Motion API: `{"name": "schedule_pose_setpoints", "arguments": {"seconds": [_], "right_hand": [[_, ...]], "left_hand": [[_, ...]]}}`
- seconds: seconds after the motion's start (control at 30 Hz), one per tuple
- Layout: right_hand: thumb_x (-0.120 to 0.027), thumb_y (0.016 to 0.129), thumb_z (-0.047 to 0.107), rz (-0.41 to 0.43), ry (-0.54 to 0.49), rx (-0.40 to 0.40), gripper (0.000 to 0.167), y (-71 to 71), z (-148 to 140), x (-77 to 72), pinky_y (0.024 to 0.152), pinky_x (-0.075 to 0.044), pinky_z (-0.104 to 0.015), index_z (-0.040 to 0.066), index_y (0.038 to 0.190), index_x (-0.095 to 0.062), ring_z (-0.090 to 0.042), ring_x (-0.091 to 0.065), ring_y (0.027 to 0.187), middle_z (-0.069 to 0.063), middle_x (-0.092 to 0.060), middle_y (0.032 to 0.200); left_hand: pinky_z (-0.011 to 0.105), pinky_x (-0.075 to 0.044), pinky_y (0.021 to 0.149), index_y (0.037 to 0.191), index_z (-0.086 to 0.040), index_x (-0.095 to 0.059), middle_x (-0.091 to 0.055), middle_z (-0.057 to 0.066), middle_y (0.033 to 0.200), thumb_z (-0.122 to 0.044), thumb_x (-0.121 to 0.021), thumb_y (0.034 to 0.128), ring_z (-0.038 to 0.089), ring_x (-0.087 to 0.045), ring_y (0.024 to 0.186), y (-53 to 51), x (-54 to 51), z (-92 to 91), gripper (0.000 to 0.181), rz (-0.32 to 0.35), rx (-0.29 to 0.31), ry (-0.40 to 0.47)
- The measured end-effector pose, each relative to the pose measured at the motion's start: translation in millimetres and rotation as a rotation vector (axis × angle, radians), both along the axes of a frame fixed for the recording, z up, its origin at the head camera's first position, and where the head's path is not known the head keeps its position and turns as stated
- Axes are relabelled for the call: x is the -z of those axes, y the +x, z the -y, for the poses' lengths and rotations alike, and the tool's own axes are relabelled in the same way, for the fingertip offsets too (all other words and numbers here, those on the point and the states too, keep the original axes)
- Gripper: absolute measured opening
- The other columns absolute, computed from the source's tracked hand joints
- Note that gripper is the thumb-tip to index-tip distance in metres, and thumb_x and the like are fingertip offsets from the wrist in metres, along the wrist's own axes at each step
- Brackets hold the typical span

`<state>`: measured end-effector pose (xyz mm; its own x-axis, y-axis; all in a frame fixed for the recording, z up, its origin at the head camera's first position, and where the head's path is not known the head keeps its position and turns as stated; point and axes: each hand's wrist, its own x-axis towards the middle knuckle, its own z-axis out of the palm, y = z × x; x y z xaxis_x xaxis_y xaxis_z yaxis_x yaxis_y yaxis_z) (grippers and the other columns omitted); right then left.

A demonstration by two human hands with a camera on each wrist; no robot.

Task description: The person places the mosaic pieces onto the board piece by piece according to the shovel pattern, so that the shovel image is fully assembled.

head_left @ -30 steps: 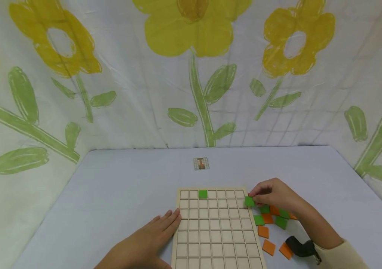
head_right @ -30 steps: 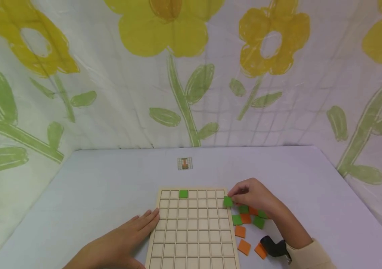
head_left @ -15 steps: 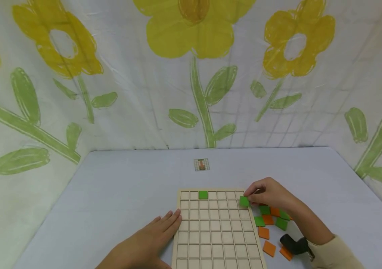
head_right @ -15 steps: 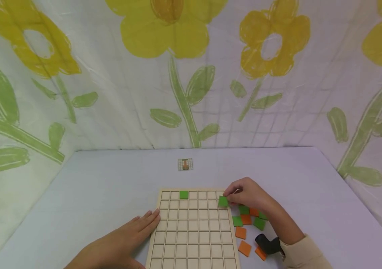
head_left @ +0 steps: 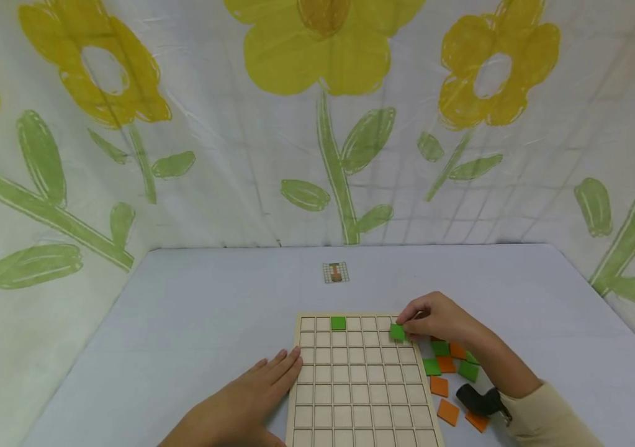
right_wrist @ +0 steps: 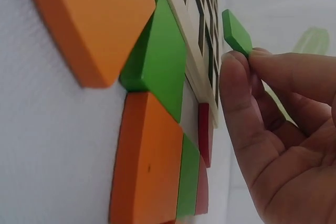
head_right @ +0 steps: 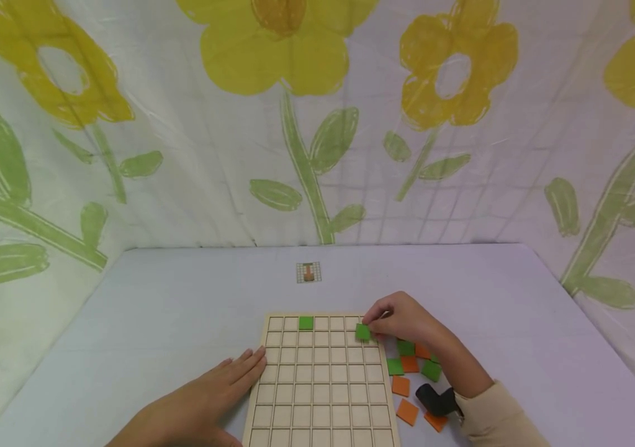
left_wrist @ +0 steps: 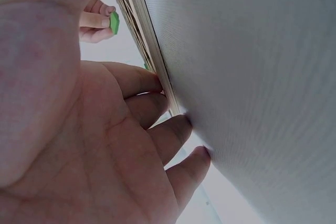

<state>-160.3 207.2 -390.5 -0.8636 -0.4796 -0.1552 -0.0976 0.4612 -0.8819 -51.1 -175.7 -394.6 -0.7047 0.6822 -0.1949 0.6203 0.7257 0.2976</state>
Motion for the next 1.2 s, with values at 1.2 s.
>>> {"name": "schedule_pose_setpoints", "arguments": {"seconds": [1.2], "right_hand": [[-0.071,0.091,0.007,0.024,0.080,0.019,0.007,-17.4,28.5,4.2,0.050,-0.043,-0.030,0.006,0.094,-0.078,-0.021,-0.068,0.073,-0.005,-0.073,0.083]], "left_hand": [[0.050,-0.027,0.116,0.158,0.000,-0.021,-0.016,0.013,0.166,-0.083,-0.059,0.0706,0.030,-0.019,0.150,0.2,-1.8,-1.2,0.127,0.019,-0.001,0.004]]}}
